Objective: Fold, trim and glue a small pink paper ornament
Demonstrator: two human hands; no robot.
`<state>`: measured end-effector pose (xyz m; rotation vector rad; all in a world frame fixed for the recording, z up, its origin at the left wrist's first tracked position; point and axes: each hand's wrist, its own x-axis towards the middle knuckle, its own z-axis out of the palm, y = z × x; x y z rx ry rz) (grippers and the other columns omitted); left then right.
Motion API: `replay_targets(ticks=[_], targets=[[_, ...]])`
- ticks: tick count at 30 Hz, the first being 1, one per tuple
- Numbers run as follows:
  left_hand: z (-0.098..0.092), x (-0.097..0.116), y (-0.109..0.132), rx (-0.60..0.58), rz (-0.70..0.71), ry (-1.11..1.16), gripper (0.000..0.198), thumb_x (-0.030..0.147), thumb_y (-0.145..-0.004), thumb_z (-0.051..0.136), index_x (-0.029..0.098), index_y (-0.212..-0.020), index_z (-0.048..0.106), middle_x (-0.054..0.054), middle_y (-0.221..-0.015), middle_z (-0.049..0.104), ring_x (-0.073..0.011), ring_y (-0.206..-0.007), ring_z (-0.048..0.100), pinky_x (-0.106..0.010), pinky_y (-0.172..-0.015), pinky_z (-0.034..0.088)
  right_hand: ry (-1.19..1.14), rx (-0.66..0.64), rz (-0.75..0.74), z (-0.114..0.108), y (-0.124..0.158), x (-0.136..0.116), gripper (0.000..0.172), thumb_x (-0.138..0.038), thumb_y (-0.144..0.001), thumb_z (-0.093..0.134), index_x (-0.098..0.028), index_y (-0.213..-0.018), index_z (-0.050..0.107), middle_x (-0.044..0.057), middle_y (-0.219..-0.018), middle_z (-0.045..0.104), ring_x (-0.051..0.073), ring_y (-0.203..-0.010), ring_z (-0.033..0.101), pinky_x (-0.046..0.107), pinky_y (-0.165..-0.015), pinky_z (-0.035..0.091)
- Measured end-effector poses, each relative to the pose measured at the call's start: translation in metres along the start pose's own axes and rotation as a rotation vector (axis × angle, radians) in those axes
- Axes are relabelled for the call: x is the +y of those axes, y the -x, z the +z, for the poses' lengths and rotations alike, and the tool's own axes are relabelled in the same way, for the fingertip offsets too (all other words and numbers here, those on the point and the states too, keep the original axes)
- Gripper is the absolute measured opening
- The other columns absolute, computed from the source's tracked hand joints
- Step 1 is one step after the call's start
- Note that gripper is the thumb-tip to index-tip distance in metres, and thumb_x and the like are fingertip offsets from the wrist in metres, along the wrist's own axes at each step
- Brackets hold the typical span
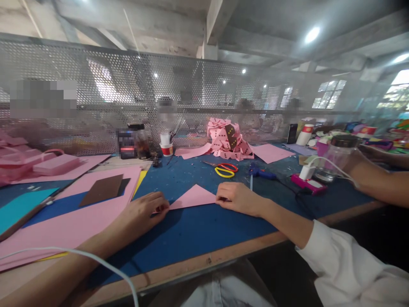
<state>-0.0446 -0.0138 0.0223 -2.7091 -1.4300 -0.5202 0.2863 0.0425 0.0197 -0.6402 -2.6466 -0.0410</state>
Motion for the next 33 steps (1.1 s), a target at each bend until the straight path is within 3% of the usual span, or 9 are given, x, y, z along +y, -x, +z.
replay_targets(ticks=[9, 20, 23, 29, 33], targets=[[0.003, -0.003, -0.004, -0.01, -0.142, 0.061, 0.024, 0.035, -0.091, 0.048, 0.021, -0.084, 0.066, -0.002, -0.083, 0.064, -0.0173, -0.078, 0.06, -0.027, -0.072, 0.045, -0.057, -0.018, 0.124, 0.002, -0.001, 0.003, 0.012, -0.025, -0.093, 0.055, -0.017, -0.088, 0.063, 0.004, -0.089, 0.062, 0.015, -0.084, 0.058, 0.027, -0.078, 0.041], [0.008, -0.015, -0.008, -0.004, -0.256, 0.145, 0.018, 0.036, -0.085, 0.055, 0.022, -0.086, 0.068, -0.001, -0.08, 0.069, -0.0197, -0.077, 0.062, -0.028, -0.067, 0.045, -0.139, -0.032, 0.331, 0.006, -0.005, 0.008, 0.017, -0.031, -0.089, 0.063, -0.017, -0.081, 0.06, 0.001, -0.084, 0.06, 0.012, -0.075, 0.055, 0.024, -0.068, 0.038], [0.008, -0.012, -0.008, 0.024, -0.214, 0.115, 0.015, 0.033, -0.086, 0.057, 0.022, -0.085, 0.066, -0.002, -0.083, 0.068, -0.02, -0.081, 0.061, -0.029, -0.072, 0.046, -0.137, -0.027, 0.327, 0.006, -0.005, 0.008, 0.017, -0.032, -0.089, 0.064, -0.017, -0.081, 0.059, 0.001, -0.084, 0.059, 0.013, -0.076, 0.055, 0.024, -0.069, 0.038], [0.012, 0.0, -0.005, 0.058, 0.061, 0.058, 0.029, 0.016, -0.095, 0.04, 0.022, -0.102, 0.068, -0.005, -0.102, 0.065, -0.0184, -0.098, 0.058, -0.031, -0.088, 0.044, -0.148, -0.027, 0.313, 0.006, -0.004, 0.009, 0.019, -0.034, -0.09, 0.062, -0.017, -0.081, 0.059, 0.001, -0.084, 0.058, 0.013, -0.078, 0.054, 0.025, -0.07, 0.038], [0.015, 0.004, -0.002, 0.063, 0.094, 0.039, 0.032, 0.012, -0.095, 0.037, 0.021, -0.103, 0.067, -0.005, -0.102, 0.063, -0.017, -0.097, 0.058, -0.029, -0.088, 0.046, -0.143, -0.024, 0.306, 0.007, -0.004, 0.009, 0.018, -0.033, -0.09, 0.062, -0.017, -0.081, 0.058, 0.001, -0.084, 0.058, 0.013, -0.079, 0.054, 0.025, -0.071, 0.038]])
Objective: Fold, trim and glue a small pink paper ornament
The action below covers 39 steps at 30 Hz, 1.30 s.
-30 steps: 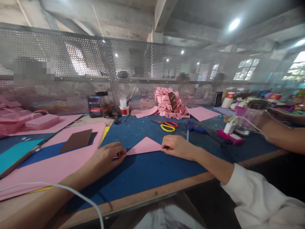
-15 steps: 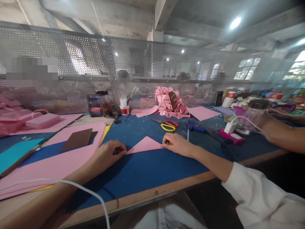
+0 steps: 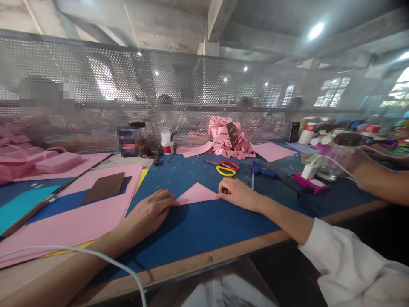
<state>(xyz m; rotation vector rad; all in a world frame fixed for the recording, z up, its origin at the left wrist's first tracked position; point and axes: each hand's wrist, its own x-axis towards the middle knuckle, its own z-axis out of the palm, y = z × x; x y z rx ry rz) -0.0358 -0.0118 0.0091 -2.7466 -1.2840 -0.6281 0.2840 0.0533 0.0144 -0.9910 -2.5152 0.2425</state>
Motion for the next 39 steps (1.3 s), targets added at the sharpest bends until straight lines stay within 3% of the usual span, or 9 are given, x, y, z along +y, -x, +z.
replay_targets(ticks=[5, 17, 24, 39], targets=[[0.0, 0.006, -0.001, -0.031, 0.005, -0.075, 0.029, 0.019, -0.098, 0.038, 0.021, -0.11, 0.065, -0.006, -0.105, 0.062, -0.0177, -0.096, 0.058, -0.03, -0.085, 0.048, 0.02, 0.012, -0.023, 0.001, 0.0, 0.0, 0.018, -0.032, -0.091, 0.061, -0.017, -0.081, 0.058, 0.002, -0.084, 0.058, 0.014, -0.079, 0.053, 0.025, -0.072, 0.038], [0.002, 0.01, -0.004, -0.008, 0.06, -0.07, 0.035, 0.012, -0.097, 0.037, 0.021, -0.113, 0.066, -0.007, -0.107, 0.061, -0.0175, -0.098, 0.058, -0.029, -0.086, 0.05, 0.111, 0.059, -0.122, 0.003, 0.003, -0.002, 0.014, -0.029, -0.094, 0.057, -0.017, -0.087, 0.06, 0.003, -0.086, 0.058, 0.015, -0.081, 0.053, 0.028, -0.077, 0.039], [0.004, 0.009, -0.005, -0.051, 0.054, -0.086, 0.045, 0.01, -0.096, 0.036, 0.032, -0.129, 0.058, -0.005, -0.107, 0.059, -0.0175, -0.096, 0.057, -0.03, -0.083, 0.05, 0.247, 0.079, -0.277, 0.007, 0.004, -0.01, 0.018, -0.024, -0.098, 0.048, -0.016, -0.099, 0.063, 0.008, -0.098, 0.061, 0.019, -0.092, 0.054, 0.034, -0.085, 0.038], [0.003, 0.011, -0.004, -0.057, 0.095, -0.103, 0.049, 0.007, -0.095, 0.035, 0.032, -0.131, 0.056, -0.006, -0.107, 0.058, -0.0169, -0.093, 0.056, -0.029, -0.081, 0.049, 0.35, 0.053, -0.378, 0.009, 0.003, -0.017, 0.022, -0.027, -0.1, 0.046, -0.016, -0.1, 0.065, 0.007, -0.096, 0.062, 0.018, -0.092, 0.053, 0.032, -0.079, 0.036]])
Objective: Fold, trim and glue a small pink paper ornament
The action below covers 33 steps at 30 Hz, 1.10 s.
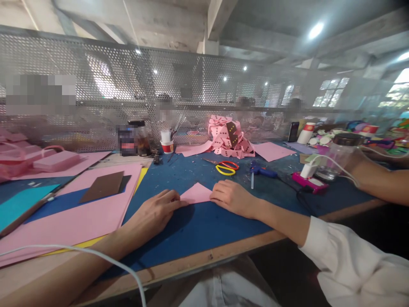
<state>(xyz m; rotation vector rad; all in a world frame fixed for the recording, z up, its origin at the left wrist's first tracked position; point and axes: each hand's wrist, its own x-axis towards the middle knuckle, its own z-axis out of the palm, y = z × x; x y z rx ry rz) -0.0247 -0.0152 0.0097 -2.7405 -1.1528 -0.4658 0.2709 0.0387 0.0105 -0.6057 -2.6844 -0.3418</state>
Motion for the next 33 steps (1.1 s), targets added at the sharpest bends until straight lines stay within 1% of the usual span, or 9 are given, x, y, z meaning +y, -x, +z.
replay_targets(ticks=[4, 7, 9, 12, 14, 17, 19, 26, 33], targets=[[-0.002, 0.003, -0.003, -0.011, 0.009, -0.049, 0.049, 0.007, -0.094, 0.035, 0.03, -0.131, 0.057, -0.006, -0.105, 0.059, -0.0175, -0.091, 0.056, -0.03, -0.081, 0.05, 0.062, -0.034, -0.041, -0.003, -0.001, -0.002, 0.022, -0.024, -0.1, 0.044, -0.019, -0.107, 0.064, 0.007, -0.097, 0.061, 0.018, -0.09, 0.051, 0.032, -0.076, 0.035], [-0.004, 0.009, -0.006, -0.01, 0.016, -0.065, 0.045, 0.007, -0.091, 0.039, 0.026, -0.124, 0.062, -0.007, -0.105, 0.06, -0.0181, -0.09, 0.057, -0.031, -0.08, 0.05, 0.1, -0.066, -0.076, -0.006, -0.004, -0.005, 0.022, -0.021, -0.099, 0.044, -0.018, -0.107, 0.064, 0.008, -0.098, 0.061, 0.019, -0.089, 0.05, 0.032, -0.075, 0.034], [-0.006, 0.013, -0.008, -0.003, 0.02, -0.044, 0.041, 0.007, -0.09, 0.04, 0.023, -0.118, 0.065, -0.008, -0.108, 0.061, -0.0185, -0.093, 0.057, -0.031, -0.083, 0.05, 0.109, -0.076, -0.093, -0.007, -0.007, -0.008, 0.022, -0.019, -0.098, 0.044, -0.016, -0.108, 0.063, 0.009, -0.1, 0.061, 0.02, -0.091, 0.049, 0.033, -0.076, 0.035], [-0.008, 0.018, -0.011, -0.014, 0.013, -0.011, 0.033, 0.009, -0.091, 0.041, 0.019, -0.111, 0.066, -0.008, -0.108, 0.061, -0.0186, -0.094, 0.058, -0.032, -0.085, 0.049, 0.108, -0.086, -0.114, -0.006, -0.011, -0.01, 0.027, -0.016, -0.098, 0.042, -0.016, -0.117, 0.061, 0.009, -0.103, 0.061, 0.021, -0.094, 0.049, 0.034, -0.079, 0.037], [-0.008, 0.02, -0.013, -0.023, 0.007, -0.007, 0.032, 0.011, -0.093, 0.041, 0.019, -0.111, 0.066, -0.008, -0.106, 0.062, -0.0187, -0.094, 0.058, -0.032, -0.084, 0.05, 0.096, -0.087, -0.126, -0.005, -0.012, -0.011, 0.032, -0.014, -0.098, 0.04, -0.018, -0.124, 0.058, 0.008, -0.105, 0.061, 0.02, -0.094, 0.048, 0.033, -0.08, 0.037], [-0.007, 0.021, -0.013, -0.032, 0.009, -0.033, 0.033, 0.015, -0.095, 0.041, 0.022, -0.119, 0.062, -0.008, -0.106, 0.061, -0.0195, -0.094, 0.058, -0.033, -0.082, 0.05, 0.095, -0.089, -0.15, -0.003, -0.012, -0.011, 0.042, -0.011, -0.097, 0.04, -0.023, -0.135, 0.051, 0.008, -0.107, 0.06, 0.02, -0.094, 0.047, 0.033, -0.08, 0.038], [-0.008, 0.023, -0.014, -0.033, 0.015, -0.061, 0.033, 0.017, -0.095, 0.042, 0.022, -0.121, 0.061, -0.008, -0.106, 0.061, -0.0201, -0.093, 0.057, -0.034, -0.081, 0.05, 0.111, -0.093, -0.158, -0.003, -0.012, -0.011, 0.045, -0.01, -0.097, 0.04, -0.025, -0.139, 0.048, 0.008, -0.108, 0.059, 0.02, -0.094, 0.047, 0.034, -0.08, 0.039], [-0.009, 0.035, -0.021, -0.051, 0.012, -0.161, 0.023, 0.021, -0.094, 0.046, 0.017, -0.105, 0.066, -0.008, -0.093, 0.06, -0.0204, -0.084, 0.056, -0.036, -0.077, 0.05, 0.083, -0.093, -0.124, -0.003, -0.014, -0.015, 0.039, -0.014, -0.098, 0.042, -0.023, -0.133, 0.055, 0.008, -0.106, 0.06, 0.021, -0.095, 0.047, 0.034, -0.081, 0.04], [-0.005, 0.03, -0.015, -0.04, 0.021, -0.126, 0.026, 0.021, -0.097, 0.041, 0.017, -0.109, 0.064, -0.009, -0.1, 0.059, -0.0201, -0.089, 0.055, -0.034, -0.079, 0.05, 0.002, -0.064, -0.101, -0.003, -0.005, -0.011, 0.035, -0.009, -0.095, 0.043, -0.017, -0.124, 0.061, 0.009, -0.109, 0.061, 0.02, -0.099, 0.048, 0.034, -0.087, 0.043]])
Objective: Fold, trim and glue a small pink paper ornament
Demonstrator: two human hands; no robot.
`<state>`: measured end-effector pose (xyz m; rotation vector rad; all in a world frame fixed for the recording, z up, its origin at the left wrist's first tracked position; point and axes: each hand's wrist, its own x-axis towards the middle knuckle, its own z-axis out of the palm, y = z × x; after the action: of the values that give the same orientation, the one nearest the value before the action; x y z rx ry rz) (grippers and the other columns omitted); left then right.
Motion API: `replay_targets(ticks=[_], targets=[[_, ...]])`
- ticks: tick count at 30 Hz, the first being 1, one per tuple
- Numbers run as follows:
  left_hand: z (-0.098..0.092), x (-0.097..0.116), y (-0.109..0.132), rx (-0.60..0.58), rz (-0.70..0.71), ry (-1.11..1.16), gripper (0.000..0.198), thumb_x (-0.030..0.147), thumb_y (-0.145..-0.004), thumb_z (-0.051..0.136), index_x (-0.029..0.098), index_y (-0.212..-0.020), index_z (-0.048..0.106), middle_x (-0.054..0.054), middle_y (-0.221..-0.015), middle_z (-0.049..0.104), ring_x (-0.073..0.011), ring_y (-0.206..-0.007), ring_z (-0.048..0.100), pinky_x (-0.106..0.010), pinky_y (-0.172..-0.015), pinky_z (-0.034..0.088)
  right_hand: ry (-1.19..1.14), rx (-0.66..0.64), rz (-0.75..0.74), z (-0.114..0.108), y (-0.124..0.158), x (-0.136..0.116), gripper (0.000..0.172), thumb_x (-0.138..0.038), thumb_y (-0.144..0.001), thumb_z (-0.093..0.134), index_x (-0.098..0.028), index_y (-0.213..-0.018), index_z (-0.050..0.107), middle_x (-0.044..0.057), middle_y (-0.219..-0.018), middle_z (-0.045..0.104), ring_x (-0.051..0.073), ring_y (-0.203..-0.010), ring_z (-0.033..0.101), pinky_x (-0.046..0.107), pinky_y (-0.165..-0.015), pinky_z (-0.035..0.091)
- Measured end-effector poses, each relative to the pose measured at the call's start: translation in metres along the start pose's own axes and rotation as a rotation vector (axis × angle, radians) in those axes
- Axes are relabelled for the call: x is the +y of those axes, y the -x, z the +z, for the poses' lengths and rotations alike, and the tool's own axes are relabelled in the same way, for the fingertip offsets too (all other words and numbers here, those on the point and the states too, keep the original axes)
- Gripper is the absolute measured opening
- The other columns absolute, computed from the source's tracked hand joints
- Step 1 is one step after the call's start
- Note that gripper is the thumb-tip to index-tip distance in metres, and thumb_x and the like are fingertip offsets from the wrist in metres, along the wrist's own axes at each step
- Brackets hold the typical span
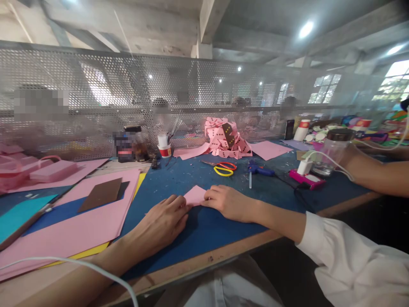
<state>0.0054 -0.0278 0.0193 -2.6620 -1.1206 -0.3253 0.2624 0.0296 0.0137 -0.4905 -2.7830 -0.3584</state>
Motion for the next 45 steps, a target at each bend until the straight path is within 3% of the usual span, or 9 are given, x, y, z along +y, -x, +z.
replay_targets(ticks=[15, 23, 29, 34, 38, 45], targets=[[-0.002, -0.002, 0.008, -0.009, -0.029, 0.0, 0.028, 0.024, -0.099, 0.04, 0.019, -0.114, 0.063, -0.01, -0.105, 0.058, -0.0204, -0.093, 0.055, -0.035, -0.083, 0.049, -0.011, 0.003, 0.03, -0.006, 0.019, 0.006, 0.033, -0.01, -0.097, 0.04, -0.015, -0.119, 0.063, 0.011, -0.108, 0.063, 0.02, -0.1, 0.049, 0.033, -0.085, 0.046], [-0.007, 0.003, -0.002, -0.066, -0.029, 0.033, 0.034, 0.031, -0.099, 0.04, 0.027, -0.129, 0.055, -0.008, -0.104, 0.056, -0.0213, -0.093, 0.053, -0.036, -0.082, 0.047, 0.091, -0.049, 0.008, -0.007, 0.01, 0.002, 0.041, -0.013, -0.098, 0.037, -0.023, -0.133, 0.055, 0.009, -0.101, 0.059, 0.021, -0.092, 0.046, 0.033, -0.081, 0.043], [-0.006, 0.002, -0.005, -0.093, -0.017, 0.006, 0.034, 0.03, -0.099, 0.039, 0.025, -0.129, 0.055, -0.008, -0.102, 0.056, -0.0221, -0.092, 0.052, -0.038, -0.083, 0.047, 0.103, -0.046, 0.0, -0.007, 0.007, 0.002, 0.044, -0.012, -0.097, 0.039, -0.027, -0.136, 0.052, 0.008, -0.1, 0.057, 0.021, -0.09, 0.046, 0.033, -0.078, 0.042], [-0.006, 0.001, 0.0, -0.065, -0.016, -0.006, 0.031, 0.027, -0.1, 0.039, 0.023, -0.122, 0.06, -0.009, -0.104, 0.058, -0.0212, -0.093, 0.055, -0.038, -0.085, 0.048, 0.041, -0.025, 0.023, -0.008, 0.012, 0.005, 0.035, -0.011, -0.097, 0.039, -0.02, -0.123, 0.062, 0.009, -0.102, 0.059, 0.02, -0.093, 0.047, 0.033, -0.083, 0.043], [-0.004, -0.001, 0.006, -0.034, -0.029, -0.005, 0.028, 0.027, -0.099, 0.04, 0.022, -0.113, 0.064, -0.008, -0.104, 0.06, -0.0208, -0.093, 0.057, -0.038, -0.086, 0.049, 0.021, -0.014, 0.055, -0.01, 0.021, 0.007, 0.032, -0.011, -0.097, 0.039, -0.015, -0.115, 0.065, 0.009, -0.102, 0.06, 0.02, -0.095, 0.049, 0.033, -0.085, 0.044], [-0.004, -0.001, 0.01, -0.026, -0.044, 0.014, 0.03, 0.028, -0.1, 0.038, 0.022, -0.109, 0.066, -0.008, -0.107, 0.06, -0.0206, -0.096, 0.058, -0.038, -0.089, 0.05, 0.019, -0.002, 0.114, -0.01, 0.045, 0.013, 0.033, -0.01, -0.097, 0.04, -0.015, -0.118, 0.064, 0.009, -0.103, 0.061, 0.019, -0.094, 0.051, 0.033, -0.084, 0.047]])
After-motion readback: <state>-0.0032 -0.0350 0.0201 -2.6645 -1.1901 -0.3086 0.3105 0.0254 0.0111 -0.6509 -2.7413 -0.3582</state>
